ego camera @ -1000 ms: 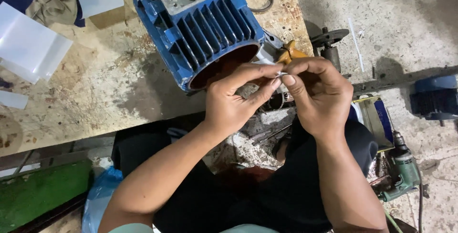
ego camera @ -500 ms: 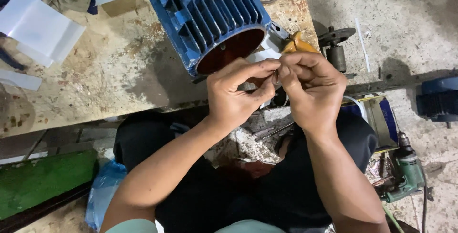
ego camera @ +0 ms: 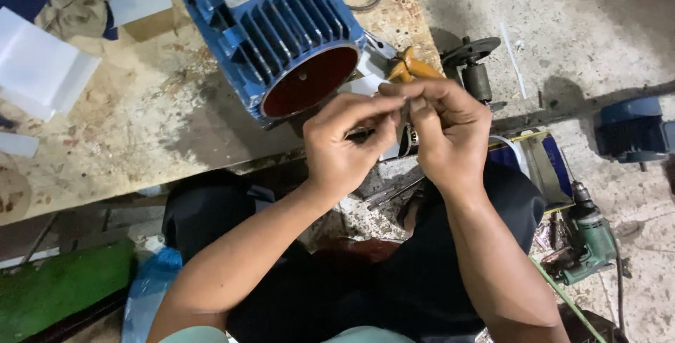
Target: Cutting strips of insulation paper and inserting them into the slots of an electric motor stator as part of a repair or assembly process.
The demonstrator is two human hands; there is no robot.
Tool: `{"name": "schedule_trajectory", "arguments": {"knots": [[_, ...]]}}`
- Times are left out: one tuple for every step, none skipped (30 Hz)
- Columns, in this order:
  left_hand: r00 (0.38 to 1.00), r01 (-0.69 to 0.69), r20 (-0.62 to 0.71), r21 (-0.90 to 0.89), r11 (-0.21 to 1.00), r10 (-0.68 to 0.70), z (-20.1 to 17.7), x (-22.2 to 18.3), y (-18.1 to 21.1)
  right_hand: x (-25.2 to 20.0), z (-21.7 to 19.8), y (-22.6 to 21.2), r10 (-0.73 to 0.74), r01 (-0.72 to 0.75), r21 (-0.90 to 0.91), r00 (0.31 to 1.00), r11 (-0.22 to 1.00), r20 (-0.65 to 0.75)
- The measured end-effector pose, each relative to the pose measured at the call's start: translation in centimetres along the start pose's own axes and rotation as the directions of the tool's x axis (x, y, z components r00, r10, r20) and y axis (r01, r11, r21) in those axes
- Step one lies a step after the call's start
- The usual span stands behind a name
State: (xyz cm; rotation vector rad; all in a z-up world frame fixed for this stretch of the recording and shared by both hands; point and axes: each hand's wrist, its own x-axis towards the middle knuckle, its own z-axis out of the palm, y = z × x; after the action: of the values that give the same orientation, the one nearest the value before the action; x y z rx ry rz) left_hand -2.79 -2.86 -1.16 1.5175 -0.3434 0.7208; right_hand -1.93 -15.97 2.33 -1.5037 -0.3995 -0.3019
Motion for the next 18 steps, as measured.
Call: {"name": "schedule_trajectory", "arguments": {"knots": [[1.000,0.001,0.004,-0.004,1.000,-0.001,0.4,0.1,0.3,0.1,-0.5,0.3,0.001,-0.001,-0.003,1.000,1.000,-0.005],[0.991,0.128,-0.018,-0.117,0.985,-0.131,0.8,0.3,0.6,0.3,-0.9,0.6,0.012,-0.012,-0.044,1.000,0.999,0.013],[0.965,0.248,-0.024,-0.229,0.941,-0.260,1.2,0.5,0.9,0.4,-1.3,0.9,0.025,-0.023,-0.084,0.999,0.996,0.030],[0.965,0.251,-0.021,-0.230,0.940,-0.263,1.5,0.5,0.6,0.5,-1.6,1.3,0.027,-0.025,-0.087,0.999,0.996,0.027],[0.960,0.271,-0.002,-0.265,0.925,-0.281,1.7,0.6,0.4,0.5,-1.9,1.7,-0.001,0.001,-0.133,1.000,0.991,0.000],[0.954,0.291,0.018,-0.300,0.908,-0.300,2.0,0.6,0.1,0.6,-2.1,2.1,-0.030,0.025,-0.182,0.999,0.983,-0.024],[0.953,0.295,0.020,-0.303,0.906,-0.304,2.0,0.6,-0.1,0.6,-2.3,2.0,-0.026,0.021,-0.185,0.999,0.982,-0.026],[0.944,0.323,0.048,-0.332,0.886,-0.326,2.0,0.7,-0.4,0.6,-2.4,1.8,-0.078,0.074,-0.247,0.997,0.966,-0.007],[0.935,0.351,0.076,-0.360,0.864,-0.348,2.0,0.7,-0.7,0.7,-2.4,1.7,-0.128,0.127,-0.307,0.992,0.943,0.016],[0.934,0.353,0.077,-0.360,0.864,-0.350,1.9,1.0,-0.8,0.9,-2.5,1.8,-0.126,0.124,-0.308,0.992,0.943,0.015],[0.923,0.378,0.084,-0.387,0.841,-0.376,1.7,1.2,-1.0,1.1,-2.6,1.9,-0.144,0.152,-0.271,0.988,0.950,0.047],[0.911,0.402,0.092,-0.414,0.817,-0.402,1.6,1.5,-1.1,1.3,-2.7,1.9,-0.163,0.177,-0.234,0.983,0.956,0.078],[0.910,0.405,0.094,-0.414,0.815,-0.404,1.4,1.5,-1.2,1.3,-2.5,1.9,-0.161,0.175,-0.235,0.984,0.956,0.077],[0.892,0.442,0.112,-0.427,0.789,-0.439,1.3,1.6,-1.2,1.4,-2.4,1.9,-0.187,0.206,-0.253,0.977,0.945,0.098],[0.872,0.478,0.131,-0.440,0.760,-0.472,1.2,1.7,-1.2,1.4,-2.3,1.9,-0.212,0.237,-0.271,0.970,0.933,0.120],[0.870,0.480,0.133,-0.441,0.758,-0.474,1.3,1.7,-1.5,1.6,-2.3,1.8,-0.210,0.235,-0.273,0.970,0.933,0.120],[0.867,0.488,0.137,-0.433,0.758,-0.480,1.3,1.6,-1.7,1.7,-2.3,1.7,-0.188,0.216,-0.267,0.974,0.939,0.128],[0.864,0.494,0.139,-0.424,0.759,-0.484,1.3,1.6,-2.0,1.9,-2.2,1.5,-0.167,0.198,-0.260,0.976,0.945,0.137]]}}
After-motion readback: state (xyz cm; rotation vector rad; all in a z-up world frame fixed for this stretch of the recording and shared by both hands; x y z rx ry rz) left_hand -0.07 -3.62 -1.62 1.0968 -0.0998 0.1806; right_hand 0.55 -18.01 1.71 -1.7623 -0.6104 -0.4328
